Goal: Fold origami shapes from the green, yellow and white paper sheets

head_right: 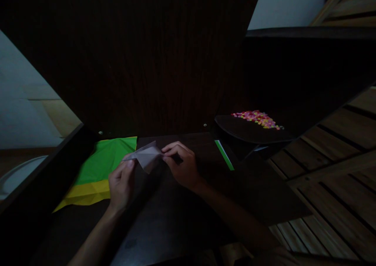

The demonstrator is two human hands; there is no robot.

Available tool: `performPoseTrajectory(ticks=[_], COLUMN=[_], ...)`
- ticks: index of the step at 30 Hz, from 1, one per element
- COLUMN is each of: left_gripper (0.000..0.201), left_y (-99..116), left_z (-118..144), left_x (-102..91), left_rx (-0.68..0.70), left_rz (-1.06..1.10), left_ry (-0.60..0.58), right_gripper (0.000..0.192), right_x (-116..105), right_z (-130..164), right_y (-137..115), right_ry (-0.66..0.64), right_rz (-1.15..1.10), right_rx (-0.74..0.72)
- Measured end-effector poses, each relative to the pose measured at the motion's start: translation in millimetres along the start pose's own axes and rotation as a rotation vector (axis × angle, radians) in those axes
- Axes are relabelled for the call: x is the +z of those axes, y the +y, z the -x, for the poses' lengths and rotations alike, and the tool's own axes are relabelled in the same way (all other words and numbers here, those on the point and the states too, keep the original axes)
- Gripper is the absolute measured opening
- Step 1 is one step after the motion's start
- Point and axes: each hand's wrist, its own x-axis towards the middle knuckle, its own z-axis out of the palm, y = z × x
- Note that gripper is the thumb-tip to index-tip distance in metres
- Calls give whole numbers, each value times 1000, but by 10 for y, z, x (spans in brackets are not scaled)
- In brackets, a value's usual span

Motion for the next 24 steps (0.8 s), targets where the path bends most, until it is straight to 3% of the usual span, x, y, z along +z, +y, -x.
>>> performPoseTrajectory(ticks=[5, 12, 16, 21, 24], left_gripper=[15, 15, 29, 62, 66], left_y=[95, 50, -59, -47, 1], left_z=[14, 55, 53, 44, 3], left_x=[-23, -84, -182, -299, -295], left_rx=[240, 300, 340, 192, 25], left_rz=[-105, -174, -118, 24, 182], left_ry=[-67, 0, -89, -365, -447], right_gripper=[15, 17, 17, 20, 19], right_x=[-57, -100, -139, -185, -194], right_z=[-8, -74, -103, -84, -42], right_y=[15, 34, 45, 72, 97], right_ry=[-98, -38, -31, -89, -168], right_rz=[13, 69, 70, 130, 185], right_rx=[-164, -265, -329, -338, -368])
